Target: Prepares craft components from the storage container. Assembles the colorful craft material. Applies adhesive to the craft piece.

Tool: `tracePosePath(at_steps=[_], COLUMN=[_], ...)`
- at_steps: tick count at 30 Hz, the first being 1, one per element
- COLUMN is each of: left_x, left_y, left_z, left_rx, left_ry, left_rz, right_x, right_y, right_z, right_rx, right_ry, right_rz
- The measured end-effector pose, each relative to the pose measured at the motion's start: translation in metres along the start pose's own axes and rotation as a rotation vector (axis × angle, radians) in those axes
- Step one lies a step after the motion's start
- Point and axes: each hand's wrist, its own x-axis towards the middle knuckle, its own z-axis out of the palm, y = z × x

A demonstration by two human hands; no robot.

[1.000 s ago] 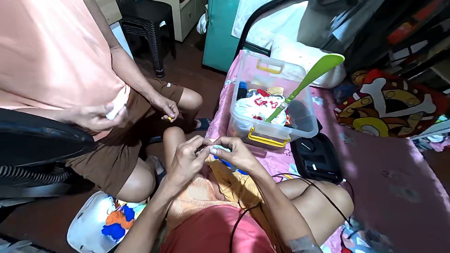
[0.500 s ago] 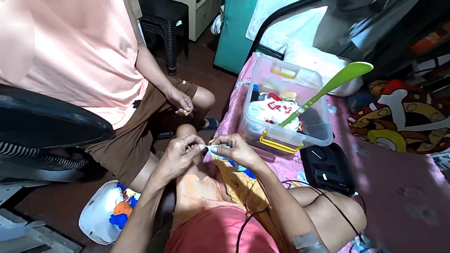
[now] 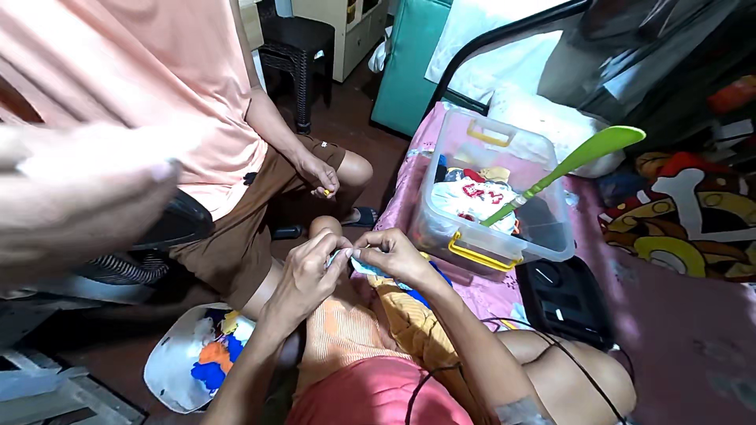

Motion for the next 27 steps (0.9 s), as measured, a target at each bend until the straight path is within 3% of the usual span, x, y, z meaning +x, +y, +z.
tracePosePath(at_steps=[5, 10, 17, 23, 27], left_x=[-0.002, -0.008, -0.011, -0.016, -0.019], left_y=[0.001, 0.003, 0.007, 0.008, 0.002], left_z=[0.002, 0.012, 0.009, 0.008, 0.010], left_rx=[0.046, -0.045, -0.371, -0.604, -0.747], left_ry=[0.006, 0.086, 0.105, 0.106, 0.134], left_rz=[0.034, -0.091, -0.220, -0.412, -0.407], right_x=[-0.001, 0.000, -0.003, -0.001, -0.001], right_y=[-0.004, -0.005, -0.004, -0.006, -0.011], right_z=[0.004, 0.006, -0.004, -0.005, -0.002], right_rx=[0.069, 0.057, 0.064, 0.036, -0.007], right_ry=[0.046, 0.027, -0.112, -0.108, -0.097], right_rz=[0.014, 0.017, 0.042, 0.054, 0.076])
